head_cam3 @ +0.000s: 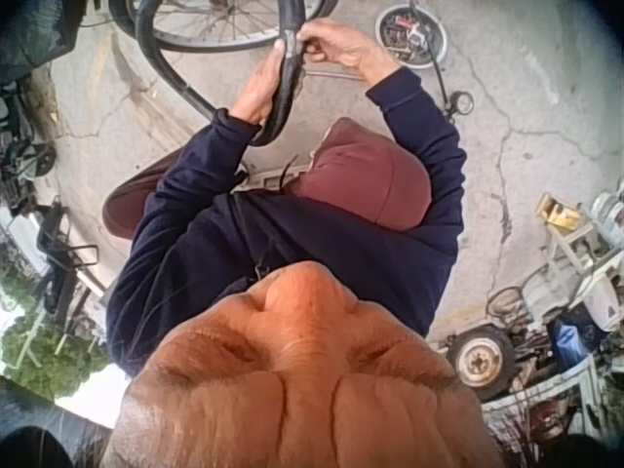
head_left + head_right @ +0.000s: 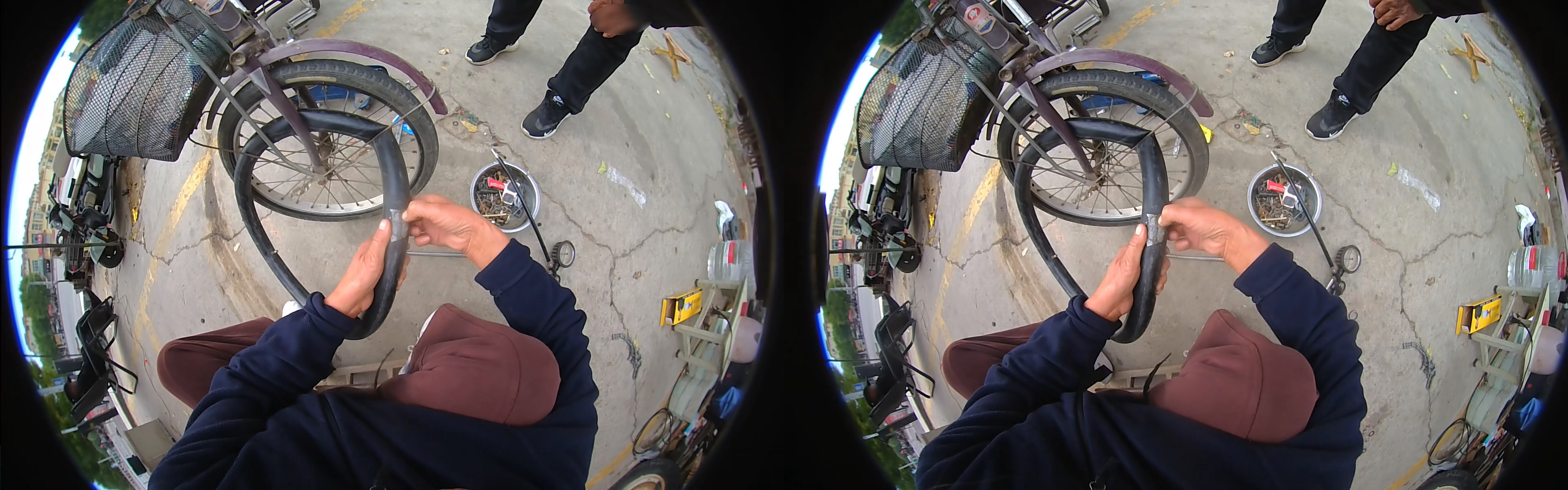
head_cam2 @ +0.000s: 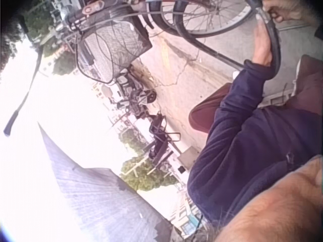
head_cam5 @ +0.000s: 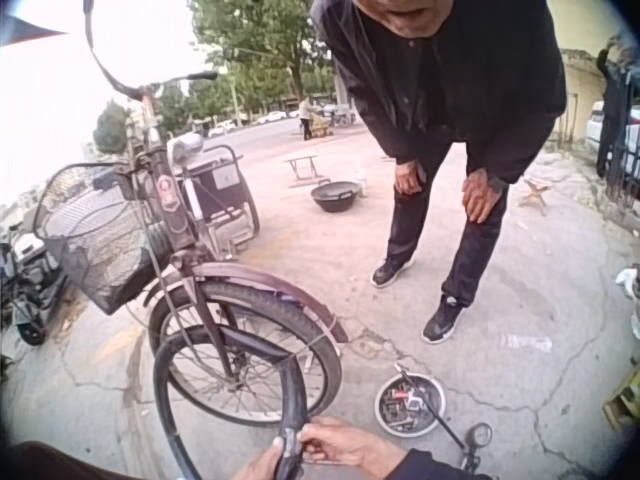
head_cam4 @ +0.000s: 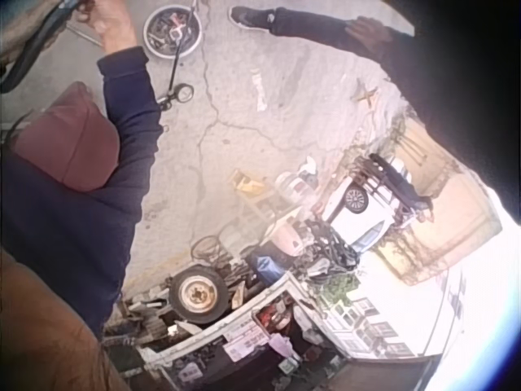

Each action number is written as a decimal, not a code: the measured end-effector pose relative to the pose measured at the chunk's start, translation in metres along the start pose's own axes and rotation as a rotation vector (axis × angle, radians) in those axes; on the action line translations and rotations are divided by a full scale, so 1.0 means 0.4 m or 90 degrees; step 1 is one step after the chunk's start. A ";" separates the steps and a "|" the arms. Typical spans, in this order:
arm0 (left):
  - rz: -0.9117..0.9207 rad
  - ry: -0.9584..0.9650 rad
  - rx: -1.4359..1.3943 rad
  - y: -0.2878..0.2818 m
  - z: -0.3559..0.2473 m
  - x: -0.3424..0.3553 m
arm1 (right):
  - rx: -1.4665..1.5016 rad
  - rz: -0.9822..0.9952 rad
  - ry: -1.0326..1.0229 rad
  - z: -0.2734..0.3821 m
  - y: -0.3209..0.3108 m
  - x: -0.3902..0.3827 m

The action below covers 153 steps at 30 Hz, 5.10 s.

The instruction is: The person removes a bicycle inner tube, inflates it with a hand pump, and locates a puncture. They then apply a patch to the tube, retrieve a soldering iron, and use it to heat the patched area.

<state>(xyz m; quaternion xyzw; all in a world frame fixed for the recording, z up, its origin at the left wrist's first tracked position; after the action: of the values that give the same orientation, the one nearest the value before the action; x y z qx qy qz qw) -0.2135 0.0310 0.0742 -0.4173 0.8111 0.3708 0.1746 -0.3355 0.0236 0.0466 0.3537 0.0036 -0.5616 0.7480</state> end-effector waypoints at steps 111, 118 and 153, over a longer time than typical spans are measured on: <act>0.078 -0.131 -0.242 -0.013 -0.055 -0.045 | -0.419 -0.105 -0.233 0.138 0.213 -0.208; 0.086 -0.128 -0.274 -0.007 -0.054 -0.049 | -0.917 -0.160 -0.389 0.137 0.262 -0.218; 0.086 -0.093 -0.264 -0.012 -0.050 -0.045 | -1.359 -0.226 -0.386 0.114 0.333 -0.226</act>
<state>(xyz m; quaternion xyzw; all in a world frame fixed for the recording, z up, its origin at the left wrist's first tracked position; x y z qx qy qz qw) -0.1984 0.0241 0.0960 -0.3612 0.7287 0.5698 0.1178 -0.2745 0.0910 0.1871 -0.6248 0.3507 -0.4323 0.5474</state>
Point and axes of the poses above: each hand's wrist, its own x-axis towards the middle knuckle, its own y-axis out of the palm, z = x × y, the point moved 7 cm from there along x, towards the middle knuckle, and after that the axes turned 14 degrees about -x, right-handed, at the moved point
